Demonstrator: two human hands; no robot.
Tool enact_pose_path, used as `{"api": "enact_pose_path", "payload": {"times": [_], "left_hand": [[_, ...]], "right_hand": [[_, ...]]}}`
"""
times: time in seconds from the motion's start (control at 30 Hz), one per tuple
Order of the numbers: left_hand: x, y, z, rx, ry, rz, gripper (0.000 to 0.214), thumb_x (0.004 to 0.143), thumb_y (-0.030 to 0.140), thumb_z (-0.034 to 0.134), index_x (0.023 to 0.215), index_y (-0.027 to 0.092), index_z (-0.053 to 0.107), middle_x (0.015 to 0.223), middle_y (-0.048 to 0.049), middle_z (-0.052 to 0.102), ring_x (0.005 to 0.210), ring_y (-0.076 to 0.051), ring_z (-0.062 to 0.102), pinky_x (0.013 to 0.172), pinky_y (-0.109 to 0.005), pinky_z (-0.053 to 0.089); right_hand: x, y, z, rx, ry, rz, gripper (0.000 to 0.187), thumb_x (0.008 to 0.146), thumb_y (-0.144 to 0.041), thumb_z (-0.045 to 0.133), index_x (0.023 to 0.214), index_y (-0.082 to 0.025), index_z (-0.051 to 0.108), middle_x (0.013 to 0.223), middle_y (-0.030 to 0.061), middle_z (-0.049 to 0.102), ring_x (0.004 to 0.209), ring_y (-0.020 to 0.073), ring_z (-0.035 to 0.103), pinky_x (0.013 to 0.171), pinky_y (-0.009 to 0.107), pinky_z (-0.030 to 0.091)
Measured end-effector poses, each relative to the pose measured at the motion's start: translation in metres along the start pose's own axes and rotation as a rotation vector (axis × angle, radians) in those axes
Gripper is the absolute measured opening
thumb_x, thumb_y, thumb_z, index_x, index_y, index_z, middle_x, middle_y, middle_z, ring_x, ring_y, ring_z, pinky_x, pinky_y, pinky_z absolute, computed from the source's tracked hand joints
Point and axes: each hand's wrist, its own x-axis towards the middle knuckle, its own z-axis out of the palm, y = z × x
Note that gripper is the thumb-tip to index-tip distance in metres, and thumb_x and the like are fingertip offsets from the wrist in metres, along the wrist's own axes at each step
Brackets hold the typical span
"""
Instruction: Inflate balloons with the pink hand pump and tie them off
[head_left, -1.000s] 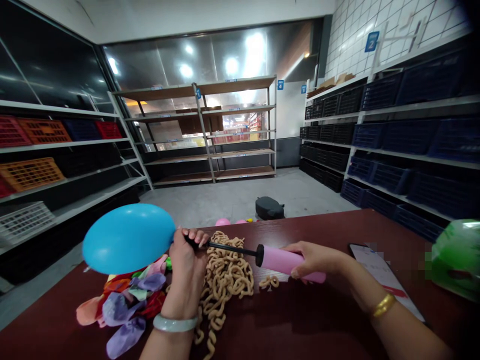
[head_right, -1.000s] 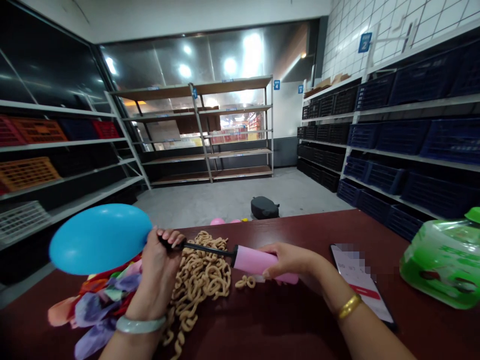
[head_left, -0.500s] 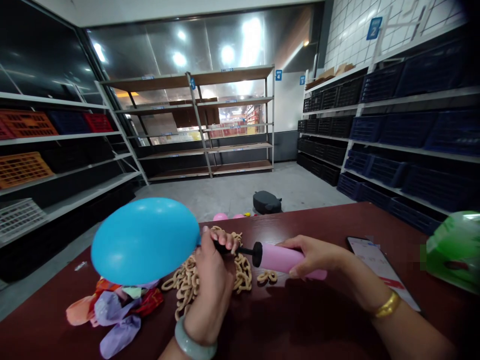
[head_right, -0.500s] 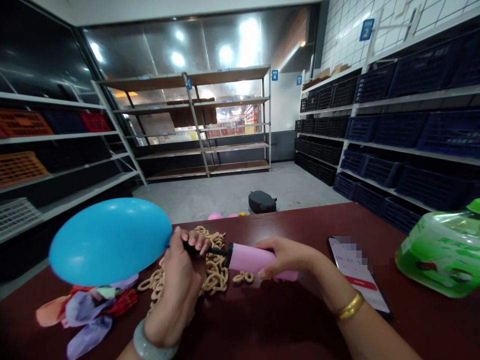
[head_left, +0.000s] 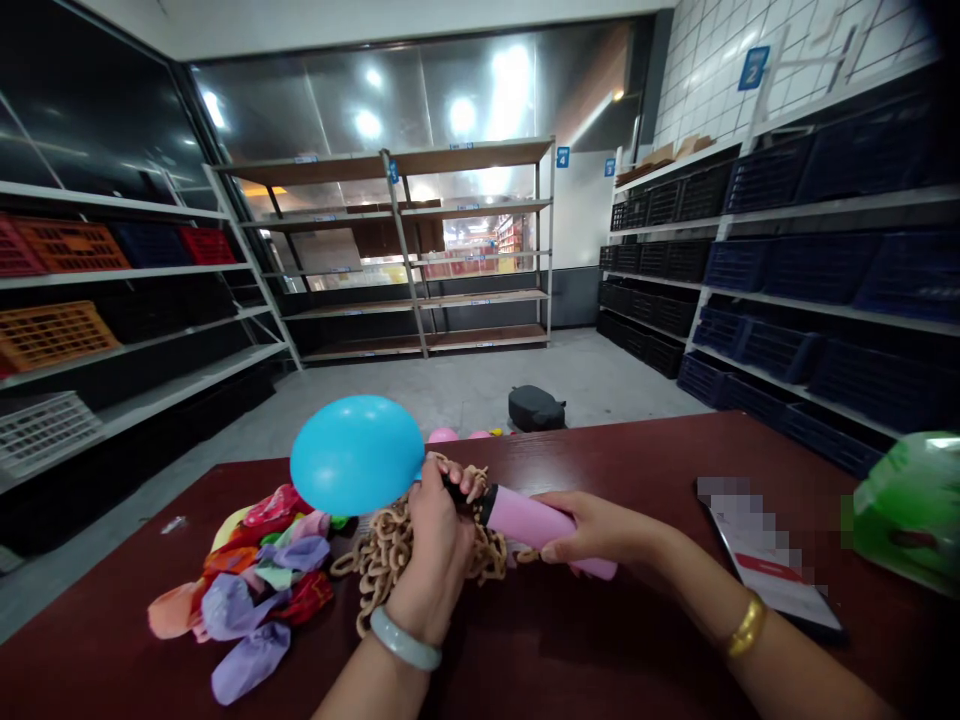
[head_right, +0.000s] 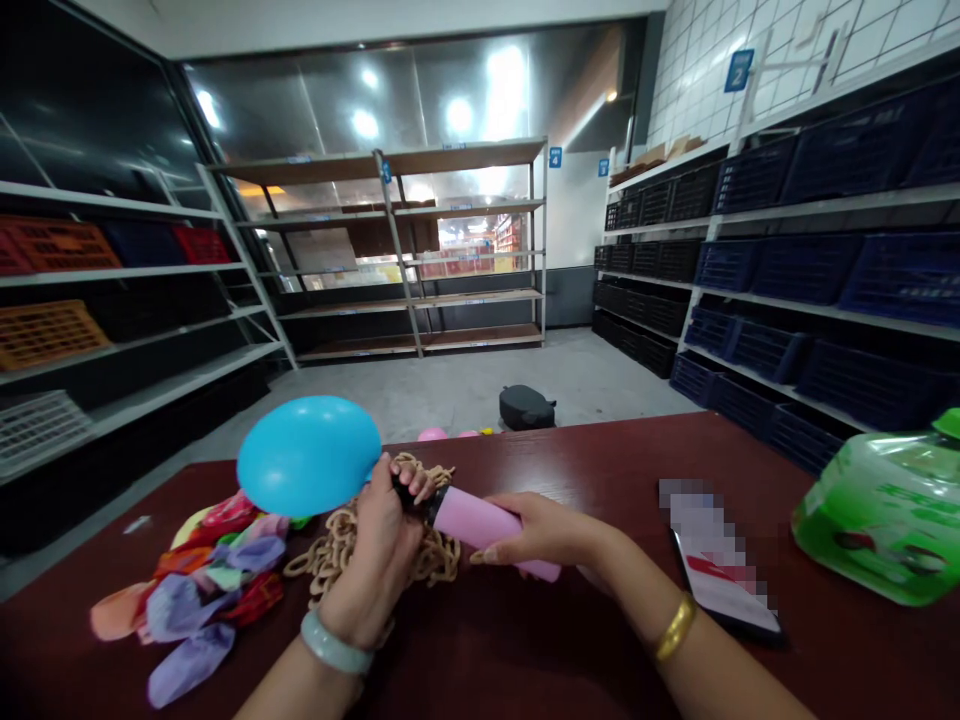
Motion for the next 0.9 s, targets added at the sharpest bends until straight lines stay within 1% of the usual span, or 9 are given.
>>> {"api": "enact_pose_path", "payload": {"times": [0.1,0.17,0.27,0.33,0.37,0.43,0.57,0.77,0.9], "left_hand": [[0.014,0.025,-0.006,-0.035,0.051,0.054,0.032,0.074,0.030,0.068,0.064,0.020,0.039,0.049,0.0064,0.038,0.039,-0.008,0.035,0.036,-0.021,0.027],[0.022,0.051,-0.011,-0.053,0.055,0.088,0.027,0.079,0.027,0.062,0.065,0.020,0.040,0.048,0.0069,0.037,0.039,-0.008,0.035,0.037,-0.020,0.027],[0.027,0.086,-0.020,-0.096,0.090,0.170,0.026,0.085,0.022,0.051,0.063,0.019,0.037,0.045,0.0076,0.033,0.035,-0.007,0.031,0.035,-0.020,0.024],[0.027,0.098,-0.023,-0.107,0.085,0.218,0.025,0.085,0.020,0.050,0.064,0.019,0.038,0.046,0.0075,0.034,0.036,-0.007,0.032,0.036,-0.019,0.025],[0.026,0.099,-0.024,-0.113,0.080,0.231,0.024,0.085,0.020,0.051,0.064,0.019,0.038,0.047,0.0075,0.035,0.037,-0.007,0.032,0.036,-0.019,0.025],[0.025,0.094,-0.023,-0.129,0.080,0.230,0.025,0.085,0.020,0.051,0.064,0.019,0.038,0.047,0.0075,0.035,0.037,-0.006,0.033,0.037,-0.019,0.026],[0.022,0.067,-0.016,-0.138,0.101,0.168,0.024,0.087,0.022,0.048,0.064,0.019,0.039,0.048,0.0067,0.036,0.038,-0.007,0.034,0.037,-0.020,0.026],[0.005,0.027,0.000,-0.058,0.067,0.104,0.024,0.084,0.025,0.055,0.065,0.019,0.041,0.050,0.0061,0.038,0.039,-0.007,0.037,0.038,-0.020,0.026],[-0.010,0.004,0.009,-0.021,0.049,0.061,0.027,0.084,0.031,0.058,0.066,0.019,0.042,0.051,0.0059,0.039,0.040,-0.008,0.038,0.038,-0.020,0.027]], "right_hand": [[-0.002,-0.005,-0.003,-0.094,0.008,-0.047,0.057,0.071,-0.040,0.074,0.123,-0.021,0.059,0.099,0.0034,0.067,0.077,0.0160,0.062,0.062,0.022,0.049],[-0.005,-0.010,-0.005,-0.181,0.030,-0.097,0.054,0.071,-0.039,0.075,0.120,-0.022,0.061,0.104,0.0034,0.067,0.084,0.0184,0.062,0.069,0.025,0.049],[-0.009,-0.014,-0.009,-0.284,0.079,-0.130,0.060,0.068,-0.038,0.077,0.124,-0.024,0.060,0.109,0.0026,0.068,0.092,0.0214,0.062,0.078,0.028,0.048],[-0.012,-0.014,-0.014,-0.311,0.079,-0.145,0.063,0.068,-0.039,0.077,0.127,-0.025,0.058,0.111,0.0025,0.067,0.095,0.0226,0.062,0.082,0.029,0.047],[-0.013,-0.013,-0.016,-0.313,0.071,-0.151,0.064,0.068,-0.040,0.077,0.128,-0.025,0.058,0.113,0.0027,0.067,0.096,0.0229,0.062,0.083,0.030,0.047],[-0.015,-0.011,-0.022,-0.313,0.065,-0.153,0.065,0.069,-0.040,0.076,0.129,-0.024,0.058,0.114,0.0031,0.067,0.097,0.0233,0.062,0.083,0.030,0.047],[-0.014,-0.004,-0.028,-0.294,0.087,-0.135,0.063,0.067,-0.039,0.077,0.126,-0.023,0.060,0.114,0.0034,0.067,0.096,0.0231,0.063,0.082,0.030,0.048],[-0.003,0.000,-0.009,-0.208,0.091,-0.128,0.058,0.066,-0.040,0.078,0.119,-0.022,0.064,0.104,0.0018,0.069,0.089,0.0210,0.063,0.075,0.027,0.049],[0.002,0.001,0.002,-0.138,0.104,-0.112,0.066,0.065,-0.045,0.078,0.124,-0.021,0.061,0.099,0.0022,0.069,0.082,0.0195,0.063,0.068,0.025,0.048]]}}
